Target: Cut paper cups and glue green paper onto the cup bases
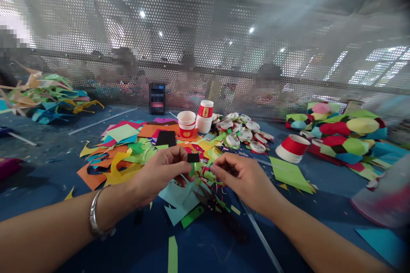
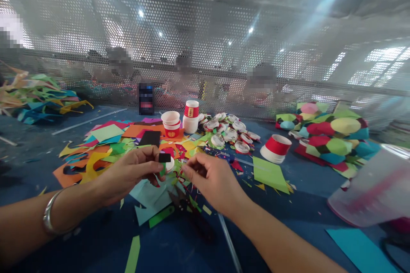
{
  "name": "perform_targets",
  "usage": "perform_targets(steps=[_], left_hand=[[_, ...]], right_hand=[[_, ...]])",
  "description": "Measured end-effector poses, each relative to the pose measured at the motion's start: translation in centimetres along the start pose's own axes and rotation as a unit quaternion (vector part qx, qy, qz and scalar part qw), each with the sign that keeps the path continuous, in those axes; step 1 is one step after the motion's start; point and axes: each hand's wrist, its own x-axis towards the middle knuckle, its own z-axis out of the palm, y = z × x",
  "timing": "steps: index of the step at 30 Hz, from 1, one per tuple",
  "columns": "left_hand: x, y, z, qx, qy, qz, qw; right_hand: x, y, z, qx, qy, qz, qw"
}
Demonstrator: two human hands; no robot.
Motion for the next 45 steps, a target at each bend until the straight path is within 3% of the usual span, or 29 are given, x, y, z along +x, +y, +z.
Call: perform_targets(steps=[5, 10, 14, 20, 26, 34, 40, 45], left_hand=[[0.0, 0.1, -0.4, -0.029, 0.013, -0.006, 0.999], [0.1, 0.0, -0.7, -0.029, 0.031, -0.014, 0.999], [0.3, -0.2, -0.9, -0.027, 0.051, -0.020, 0.998], [0.4, -0.4, -1.2, -0.031, 0.050, -0.016, 0.998], [0.5, -0.4, -1.3, -0.024, 0.044, -0.015, 0.999], [0.8, -0.4, -1.5, -0.033, 0.054, -0.025, 0.998], [0.8, -0.6, -1.5, -0.032, 0.049, -0.028, 0.998], [0.9, -0.5, -1.5, -0.031, 0.060, -0.032, 0.997]], right_hand=[[0.9, 2.0, -3.3, -0.221, 0.055, 0.043, 0.973], [1.3, 3.7, -5.6, -0.361, 0.009, 0.118, 0.925], [1.1, 4.9, -6.5, -0.396, 0.003, 0.144, 0.907], [1.2, 6.8, -7.2, -0.351, -0.006, 0.171, 0.920], [1.6, 7.5, -7.4, -0.222, -0.002, 0.232, 0.947], [2.0, 5.2, -7.2, 0.078, 0.100, 0.245, 0.961], [1.5, 2.9, -6.9, 0.290, 0.121, 0.205, 0.927], [1.1, 1.9, -6.6, 0.524, 0.069, 0.131, 0.839]])
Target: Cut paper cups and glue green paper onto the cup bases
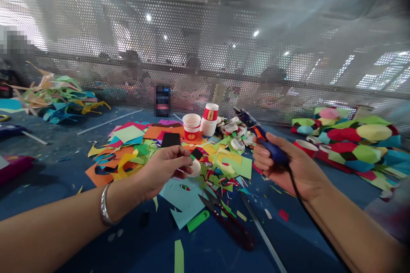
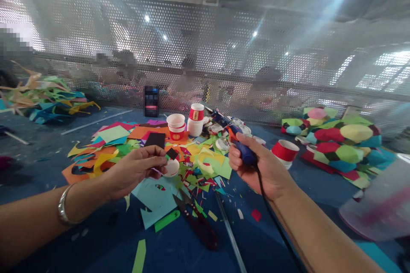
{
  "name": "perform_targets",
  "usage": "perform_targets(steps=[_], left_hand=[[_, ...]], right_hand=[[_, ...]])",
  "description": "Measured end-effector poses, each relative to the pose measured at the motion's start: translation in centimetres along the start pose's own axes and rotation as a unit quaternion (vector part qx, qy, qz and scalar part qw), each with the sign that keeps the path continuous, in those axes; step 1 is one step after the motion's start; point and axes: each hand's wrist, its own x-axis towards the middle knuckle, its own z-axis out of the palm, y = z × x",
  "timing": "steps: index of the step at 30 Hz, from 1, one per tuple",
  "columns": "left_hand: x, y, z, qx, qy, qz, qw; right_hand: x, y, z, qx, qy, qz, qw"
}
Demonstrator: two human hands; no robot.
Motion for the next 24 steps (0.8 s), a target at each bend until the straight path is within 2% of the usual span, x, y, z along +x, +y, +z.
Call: perform_targets(steps=[3, 8, 16, 18, 20, 22, 24], left_hand=[[0.0, 0.1, 0.1, -0.003, -0.002, -0.007, 1.000], [-0.1, 0.3, 0.4, -0.009, 0.002, -0.016, 1.000], [0.1, 0.1, 0.0, -0.039, 0.009, -0.016, 0.999], [0.2, 0.0, -0.1, -0.059, 0.014, -0.011, 0.998], [0.2, 0.0, -0.1, -0.079, 0.017, -0.005, 0.997], [0.2, 0.1, -0.2, -0.096, 0.021, 0.002, 0.995], [0.1, 0.2, -0.1, -0.105, 0.024, 0.006, 0.994]], right_hand=[[-0.2, 0.3, 0.6, 0.025, -0.039, -0.001, 0.999], [-0.5, 1.0, 1.6, 0.033, -0.058, -0.005, 0.998], [-0.6, 1.7, 2.3, 0.019, -0.054, -0.026, 0.998], [-0.6, 2.0, 2.3, -0.024, -0.041, -0.036, 0.998], [-0.7, 2.3, 2.2, -0.113, -0.018, -0.046, 0.992], [-0.8, 2.7, 2.2, -0.244, 0.004, -0.044, 0.969], [-1.1, 3.0, 2.2, -0.372, 0.018, -0.038, 0.927]])
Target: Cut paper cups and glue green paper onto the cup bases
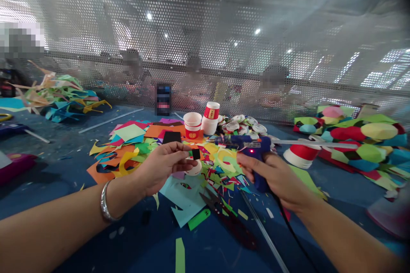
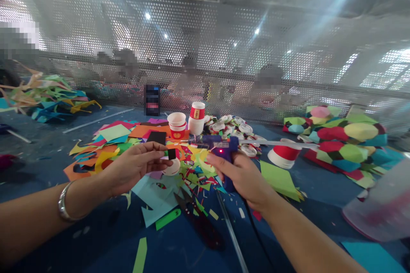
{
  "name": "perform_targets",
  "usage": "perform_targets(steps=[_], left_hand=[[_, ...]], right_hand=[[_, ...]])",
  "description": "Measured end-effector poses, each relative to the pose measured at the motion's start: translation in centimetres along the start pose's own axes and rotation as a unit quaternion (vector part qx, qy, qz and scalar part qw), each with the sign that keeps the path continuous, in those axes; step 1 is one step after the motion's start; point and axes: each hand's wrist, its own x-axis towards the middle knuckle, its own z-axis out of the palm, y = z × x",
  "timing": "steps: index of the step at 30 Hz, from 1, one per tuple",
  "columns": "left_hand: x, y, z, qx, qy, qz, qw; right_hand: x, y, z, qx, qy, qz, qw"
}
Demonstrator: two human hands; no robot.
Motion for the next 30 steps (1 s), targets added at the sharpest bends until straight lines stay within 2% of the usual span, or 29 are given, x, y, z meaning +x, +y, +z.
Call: perform_targets(steps=[2, 5, 14, 19, 25, 30], left_hand=[[0.1, 0.0, 0.0, -0.002, 0.005, 0.004, 1.000], [0.2, -0.1, -0.1, 0.000, 0.012, 0.007, 1.000], [0.4, -0.4, -0.2, 0.006, 0.011, 0.013, 1.000], [0.4, -0.3, -0.1, 0.012, 0.005, 0.011, 1.000], [0.3, -0.4, -0.2, 0.023, 0.003, 0.011, 1.000], [0.3, -0.4, -0.1, 0.026, 0.004, 0.009, 1.000]], right_hand=[[-0.2, 0.1, 0.2, -0.100, 0.005, -0.015, 0.995], [-0.3, 0.1, 0.4, -0.169, 0.004, -0.068, 0.983], [-0.2, 0.0, 0.6, -0.184, -0.050, -0.156, 0.969], [-0.2, 0.3, 0.7, -0.180, -0.064, -0.137, 0.972], [-0.4, -0.5, 0.9, -0.221, -0.059, -0.135, 0.964], [-0.5, -0.7, 1.1, -0.214, -0.062, -0.135, 0.966]])
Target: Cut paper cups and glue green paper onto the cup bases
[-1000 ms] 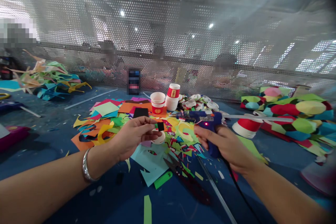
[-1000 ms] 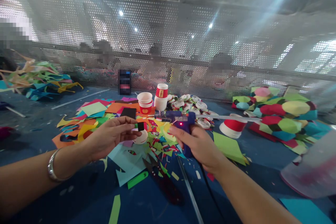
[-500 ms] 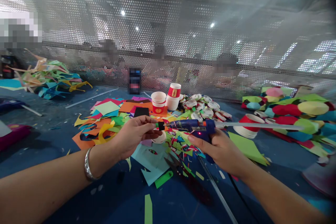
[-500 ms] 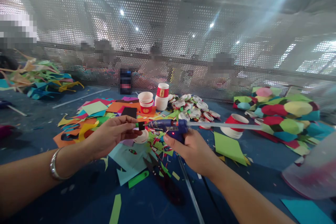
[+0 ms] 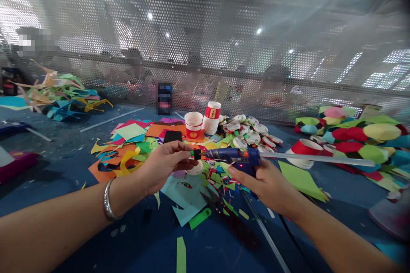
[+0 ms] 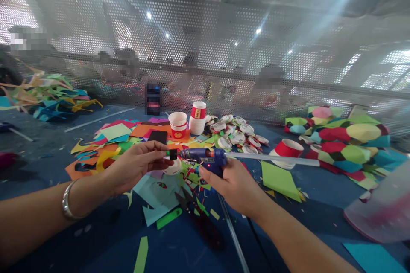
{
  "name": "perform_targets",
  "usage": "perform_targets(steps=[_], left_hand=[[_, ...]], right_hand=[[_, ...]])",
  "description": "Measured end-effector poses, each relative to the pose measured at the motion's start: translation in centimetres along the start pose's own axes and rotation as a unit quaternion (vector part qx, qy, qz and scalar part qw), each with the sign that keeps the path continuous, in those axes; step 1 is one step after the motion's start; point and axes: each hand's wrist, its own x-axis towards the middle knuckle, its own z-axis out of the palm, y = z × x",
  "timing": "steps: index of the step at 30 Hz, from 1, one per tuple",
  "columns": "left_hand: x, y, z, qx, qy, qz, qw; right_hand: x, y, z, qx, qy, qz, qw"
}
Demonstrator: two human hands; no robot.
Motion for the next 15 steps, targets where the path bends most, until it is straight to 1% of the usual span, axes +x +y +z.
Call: perform_targets(steps=[6, 10, 15], left_hand=[[0.02, 0.05, 0.01, 0.006, 0.002, 0.000, 1.000], [0.07, -0.09, -0.12, 0.007, -0.004, 0.004, 1.000], [0.09, -0.17, -0.18, 0.005, -0.006, 0.004, 1.000]], right_hand=[[0.04, -0.03, 0.04, -0.007, -0.003, 0.007, 1.000], [0.10, -0.10, 0.03, -0.017, -0.004, -0.006, 1.000], [0.02, 0.11, 0.05, -0.051, -0.001, -0.010, 0.999]])
